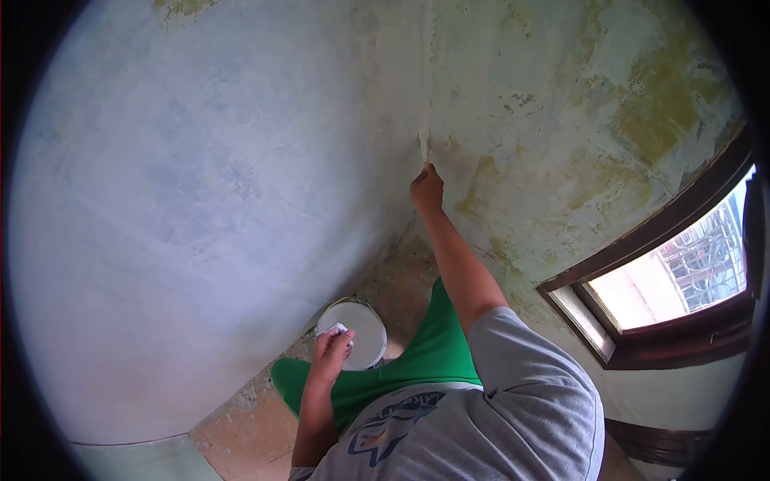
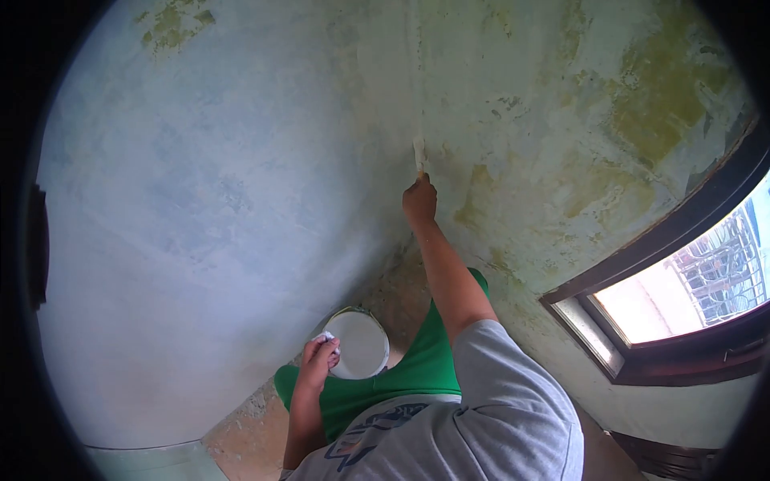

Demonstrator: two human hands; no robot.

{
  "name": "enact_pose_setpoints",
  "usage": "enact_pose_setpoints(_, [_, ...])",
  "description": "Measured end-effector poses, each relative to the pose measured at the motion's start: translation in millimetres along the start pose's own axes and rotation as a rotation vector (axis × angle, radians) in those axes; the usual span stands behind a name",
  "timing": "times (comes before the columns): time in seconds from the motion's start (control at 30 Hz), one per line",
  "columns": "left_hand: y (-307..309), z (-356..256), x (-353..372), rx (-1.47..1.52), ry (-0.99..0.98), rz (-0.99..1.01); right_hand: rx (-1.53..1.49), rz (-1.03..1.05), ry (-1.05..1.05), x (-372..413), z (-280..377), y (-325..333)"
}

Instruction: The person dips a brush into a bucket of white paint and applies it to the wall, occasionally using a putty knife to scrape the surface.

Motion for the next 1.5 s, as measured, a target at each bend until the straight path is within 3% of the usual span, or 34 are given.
enact_pose_setpoints(0.17, [3.4,6.0,5.4,0.004,0.003,-0.038,0.019,0.101,-0.11,19.4,-30.0,-4.8])
enact_pose_setpoints(0.3, [5.7,21.2,1.7,0.019,0.034,-0.009,-0.085,-0.073,-0.037,32.8,1.5,43.4])
enact_pose_setpoints(0.5, [-5.1,5.3,-5.7,0.049,0.011,0.081,-0.353,-0.2,0.236,-20.2,114.5,108.6])
enact_pose_setpoints(0.77, [-6.7,4.3,-12.8,0.053,-0.001,0.052,-0.343,-0.303,0.504,-108.7,266.8,157.6])
enact_pose_setpoints(0.9, [-5.2,18.1,-13.4,0.082,0.039,0.071,-0.202,-0.229,0.448,-112.7,248.2,126.9])
enact_pose_setpoints(0.97, [-6.3,20.1,-12.9,0.096,0.058,0.066,-0.169,-0.377,0.494,-99.8,213.7,102.4])
enact_pose_setpoints(1.1, [-2.2,20.2,-9.7,0.071,0.095,0.054,-0.107,-0.197,0.174,-61.4,128.2,53.5])
enact_pose_setpoints(1.17, [1.1,19.5,-8.7,0.073,0.098,0.077,-0.316,0.076,-0.279,-39.0,79.7,25.6])
enact_pose_setpoints(1.23, [4.2,14.8,-7.7,0.06,0.055,0.095,-0.33,0.037,-0.243,-40.4,18.1,-10.2])
enact_pose_setpoints(1.3, [9.8,15.2,-7.9,0.053,0.049,0.086,-0.345,0.0,-0.199,-31.9,4.7,-9.2])
enact_pose_setpoints(1.37, [12.4,16.4,-8.2,0.059,0.046,0.079,-0.445,0.024,-0.096,-13.0,45.7,29.9])
enact_pose_setpoints(1.43, [13.3,15.7,-7.1,0.056,0.038,0.08,0.011,-0.174,0.305,-8.0,103.1,83.0])
enact_pose_setpoints(1.5, [13.9,20.4,-7.3,0.066,0.047,0.074,-0.046,-0.168,0.205,-6.1,153.1,126.8])
Point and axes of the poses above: each hand's wrist, its own x-axis away from the middle knuckle, its own y-axis out of the back of the hand, z = x × y, the point moved 7 cm from there along -x, towards the middle knuckle, and after that the axes turned 7 degrees about -z, right-handed, at the moved point
